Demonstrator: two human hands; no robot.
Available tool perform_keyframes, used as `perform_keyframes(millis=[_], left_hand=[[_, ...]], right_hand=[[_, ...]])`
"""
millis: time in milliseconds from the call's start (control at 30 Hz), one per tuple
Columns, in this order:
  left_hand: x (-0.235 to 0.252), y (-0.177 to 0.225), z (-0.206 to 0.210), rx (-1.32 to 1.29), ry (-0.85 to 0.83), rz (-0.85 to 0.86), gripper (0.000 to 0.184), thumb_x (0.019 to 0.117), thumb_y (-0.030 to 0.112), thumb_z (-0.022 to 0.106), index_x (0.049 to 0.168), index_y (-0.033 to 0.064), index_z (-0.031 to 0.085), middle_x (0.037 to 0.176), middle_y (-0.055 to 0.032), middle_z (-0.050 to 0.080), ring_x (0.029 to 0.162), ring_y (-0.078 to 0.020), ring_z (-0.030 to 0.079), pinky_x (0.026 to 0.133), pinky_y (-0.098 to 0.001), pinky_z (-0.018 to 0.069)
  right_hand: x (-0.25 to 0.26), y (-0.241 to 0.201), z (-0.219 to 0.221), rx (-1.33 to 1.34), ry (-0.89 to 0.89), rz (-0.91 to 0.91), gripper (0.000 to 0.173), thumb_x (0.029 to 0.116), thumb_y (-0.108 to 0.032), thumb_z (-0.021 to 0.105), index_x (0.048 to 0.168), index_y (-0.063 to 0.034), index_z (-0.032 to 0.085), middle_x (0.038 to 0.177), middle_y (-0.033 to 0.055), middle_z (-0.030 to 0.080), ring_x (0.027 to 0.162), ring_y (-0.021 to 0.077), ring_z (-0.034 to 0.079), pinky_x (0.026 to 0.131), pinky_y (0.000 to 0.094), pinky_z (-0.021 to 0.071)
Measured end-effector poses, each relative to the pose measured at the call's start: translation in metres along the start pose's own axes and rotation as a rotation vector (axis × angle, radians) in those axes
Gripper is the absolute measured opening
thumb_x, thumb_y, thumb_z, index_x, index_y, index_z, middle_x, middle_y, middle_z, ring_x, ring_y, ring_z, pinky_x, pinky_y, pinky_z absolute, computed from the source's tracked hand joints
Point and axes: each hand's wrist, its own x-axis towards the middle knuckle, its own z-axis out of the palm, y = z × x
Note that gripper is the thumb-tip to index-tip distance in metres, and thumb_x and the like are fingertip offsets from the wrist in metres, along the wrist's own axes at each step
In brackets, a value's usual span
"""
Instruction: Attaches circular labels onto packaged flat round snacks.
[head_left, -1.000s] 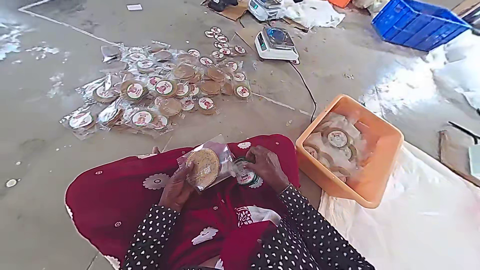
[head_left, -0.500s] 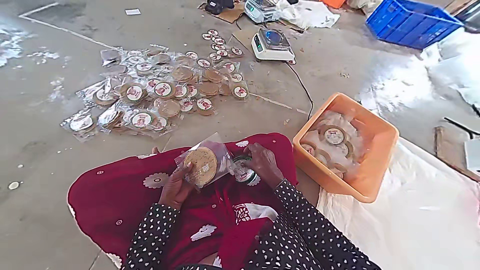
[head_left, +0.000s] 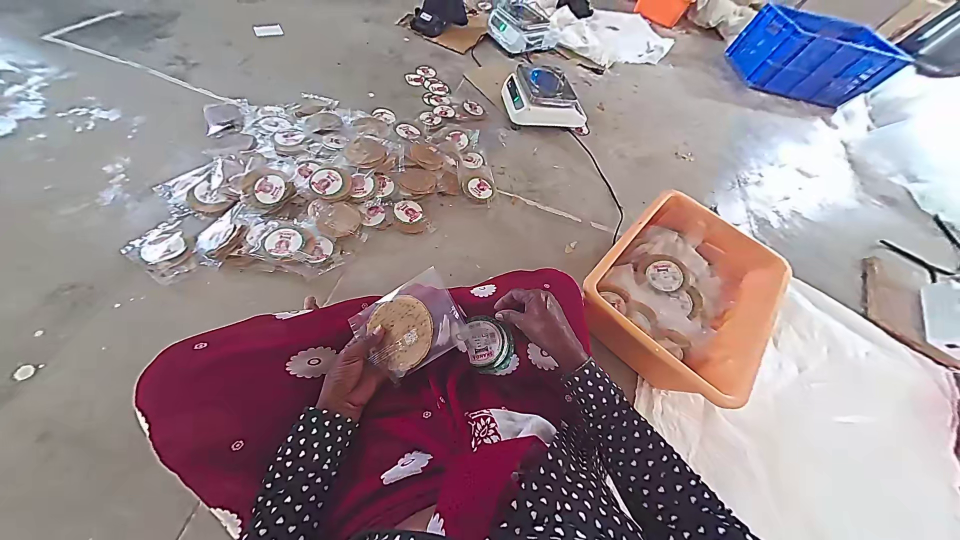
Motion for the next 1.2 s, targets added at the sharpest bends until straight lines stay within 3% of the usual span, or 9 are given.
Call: perform_keyframes(millis=[100,267,333,600,800,933,1000,1100,1200], left_hand=[[0.000,0.001,-0.002,-0.004,-0.008,-0.012,0.031,0.1059,0.010,0.040,0.135,0.0060,0.050,0.113,-0.0135,0.069,0.099,-0.0243,0.071,0.083,-0.0438,0.0616],[0.001,0.001,-0.003,-0.007,-0.019,-0.019,0.029,0.1056,0.010,0.041,0.133,0.0044,0.051,0.112,-0.0147,0.070,0.099,-0.0252,0.072,0.084,-0.0445,0.0615],[0.003,0.000,-0.005,-0.019,-0.035,-0.018,0.032,0.1058,0.010,0.041,0.136,0.0038,0.048,0.114,-0.0160,0.069,0.101,-0.0264,0.071,0.086,-0.0454,0.0611],[-0.001,0.001,-0.002,-0.013,-0.014,-0.006,0.029,0.1051,0.009,0.041,0.133,0.0048,0.051,0.112,-0.0144,0.070,0.099,-0.0248,0.071,0.085,-0.0436,0.0613],[0.000,0.001,-0.003,-0.012,-0.006,-0.003,0.029,0.1053,0.008,0.040,0.131,0.0043,0.051,0.110,-0.0138,0.070,0.098,-0.0242,0.072,0.085,-0.0431,0.0613],[0.000,0.000,-0.002,-0.026,-0.037,-0.004,0.029,0.1048,0.007,0.039,0.131,0.0045,0.051,0.111,-0.0142,0.070,0.099,-0.0244,0.072,0.085,-0.0433,0.0614],[0.001,-0.001,-0.002,-0.030,-0.037,0.001,0.029,0.1048,0.007,0.040,0.131,0.0037,0.051,0.112,-0.0148,0.070,0.100,-0.0245,0.071,0.087,-0.0439,0.0608],[-0.002,0.000,0.000,-0.011,-0.019,-0.006,0.030,0.1057,0.009,0.040,0.135,0.0061,0.049,0.111,-0.0128,0.070,0.098,-0.0234,0.071,0.085,-0.0427,0.0613],[-0.003,0.000,0.001,-0.028,-0.032,-0.011,0.029,0.1064,0.011,0.040,0.133,0.0059,0.051,0.111,-0.0133,0.070,0.098,-0.0244,0.072,0.084,-0.0437,0.0618]], right_hand=[[-0.001,0.000,0.001,-0.042,-0.018,-0.057,0.014,0.0976,-0.022,0.071,0.102,-0.0102,0.077,0.095,0.0079,0.073,0.090,0.0230,0.068,0.085,0.0499,0.0531],[0.000,-0.003,0.020,-0.250,-0.063,-0.191,0.034,0.0825,-0.030,0.085,0.104,-0.0064,0.074,0.097,0.0134,0.070,0.095,0.0310,0.067,0.086,0.0533,0.0536],[0.000,-0.008,0.028,-0.326,-0.077,-0.163,0.027,0.0855,-0.024,0.082,0.100,-0.0038,0.073,0.097,0.0156,0.070,0.097,0.0339,0.067,0.086,0.0535,0.0527],[-0.005,-0.004,0.016,-0.101,0.067,-0.074,0.014,0.0916,-0.020,0.077,0.096,-0.0073,0.072,0.084,0.0095,0.070,0.081,0.0253,0.068,0.077,0.0504,0.0529],[-0.011,0.007,0.008,0.082,0.150,-0.129,0.014,0.0988,-0.017,0.068,0.103,-0.0080,0.078,0.107,0.0074,0.073,0.094,0.0186,0.069,0.086,0.0449,0.0551],[-0.010,0.000,-0.002,0.214,0.267,-0.042,0.014,0.0985,-0.019,0.070,0.100,-0.0065,0.075,0.085,0.0053,0.071,0.072,0.0122,0.063,0.071,0.0357,0.0513],[-0.007,-0.003,-0.005,0.306,0.283,0.005,0.013,0.0956,-0.018,0.074,0.098,-0.0049,0.074,0.083,0.0044,0.071,0.071,0.0091,0.062,0.070,0.0312,0.0517],[-0.006,-0.011,-0.003,0.445,0.230,0.046,0.011,0.0947,-0.014,0.074,0.098,-0.0037,0.073,0.078,0.0011,0.068,0.060,0.0028,0.054,0.056,0.0209,0.0442],[-0.009,-0.019,0.001,0.416,0.184,0.035,0.010,0.0953,-0.015,0.073,0.096,-0.0051,0.072,0.076,0.0016,0.066,0.059,0.0049,0.051,0.056,0.0228,0.0429]])
